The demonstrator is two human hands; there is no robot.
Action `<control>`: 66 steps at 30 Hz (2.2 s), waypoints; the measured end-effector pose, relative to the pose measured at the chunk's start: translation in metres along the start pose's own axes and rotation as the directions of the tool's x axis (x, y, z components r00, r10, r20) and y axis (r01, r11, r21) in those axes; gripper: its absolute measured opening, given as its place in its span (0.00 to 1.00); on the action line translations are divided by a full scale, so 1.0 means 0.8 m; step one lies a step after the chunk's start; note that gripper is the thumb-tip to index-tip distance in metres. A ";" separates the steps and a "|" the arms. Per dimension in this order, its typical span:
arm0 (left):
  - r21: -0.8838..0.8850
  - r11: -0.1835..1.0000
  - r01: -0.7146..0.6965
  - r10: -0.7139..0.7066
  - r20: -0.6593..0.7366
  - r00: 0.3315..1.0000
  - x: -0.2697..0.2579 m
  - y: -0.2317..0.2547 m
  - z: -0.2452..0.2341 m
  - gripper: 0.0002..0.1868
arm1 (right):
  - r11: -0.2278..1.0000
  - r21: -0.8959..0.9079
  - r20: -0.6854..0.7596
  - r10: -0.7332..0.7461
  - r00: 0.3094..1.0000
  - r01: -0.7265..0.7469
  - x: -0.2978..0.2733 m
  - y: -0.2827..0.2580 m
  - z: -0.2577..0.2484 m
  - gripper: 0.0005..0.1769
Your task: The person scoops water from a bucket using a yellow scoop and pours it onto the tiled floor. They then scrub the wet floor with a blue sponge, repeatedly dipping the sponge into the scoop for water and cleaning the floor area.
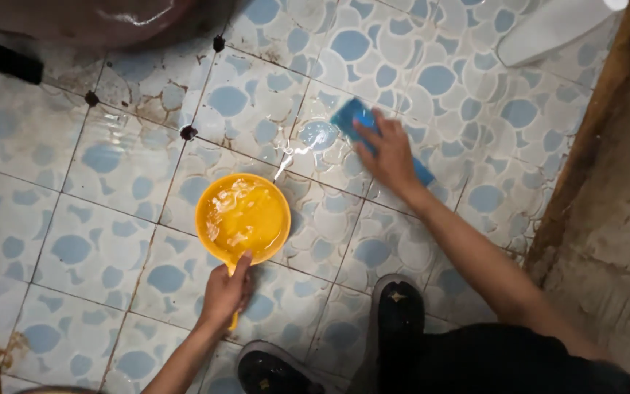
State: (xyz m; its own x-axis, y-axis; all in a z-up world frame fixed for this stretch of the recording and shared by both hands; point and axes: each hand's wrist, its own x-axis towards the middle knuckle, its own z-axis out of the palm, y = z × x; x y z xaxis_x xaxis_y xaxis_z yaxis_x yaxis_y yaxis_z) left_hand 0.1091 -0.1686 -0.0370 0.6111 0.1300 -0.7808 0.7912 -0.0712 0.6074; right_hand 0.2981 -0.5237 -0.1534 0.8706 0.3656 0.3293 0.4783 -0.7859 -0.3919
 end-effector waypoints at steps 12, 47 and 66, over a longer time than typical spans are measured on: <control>0.154 0.986 0.055 -0.040 -0.100 0.994 0.034 0.003 -0.020 0.25 | 0.974 0.075 0.041 -0.218 0.975 0.214 0.001 -0.094 0.021 0.23; 0.554 0.831 0.039 0.000 -0.071 0.997 0.075 0.011 -0.074 0.28 | 0.998 0.056 0.073 0.005 0.997 -0.009 -0.006 -0.064 -0.010 0.27; 0.620 0.784 0.034 0.064 -0.135 0.989 0.083 0.017 -0.075 0.33 | 0.974 0.091 -0.075 -0.199 0.977 0.206 -0.057 -0.056 -0.028 0.17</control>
State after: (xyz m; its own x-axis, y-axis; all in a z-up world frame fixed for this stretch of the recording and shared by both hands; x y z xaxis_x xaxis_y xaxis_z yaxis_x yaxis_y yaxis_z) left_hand 0.1589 -0.1014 -0.0717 0.6515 0.2578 -0.7135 0.6558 -0.6641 0.3589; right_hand 0.2344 -0.5158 -0.1316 0.7466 0.4762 0.4645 0.6556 -0.6453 -0.3922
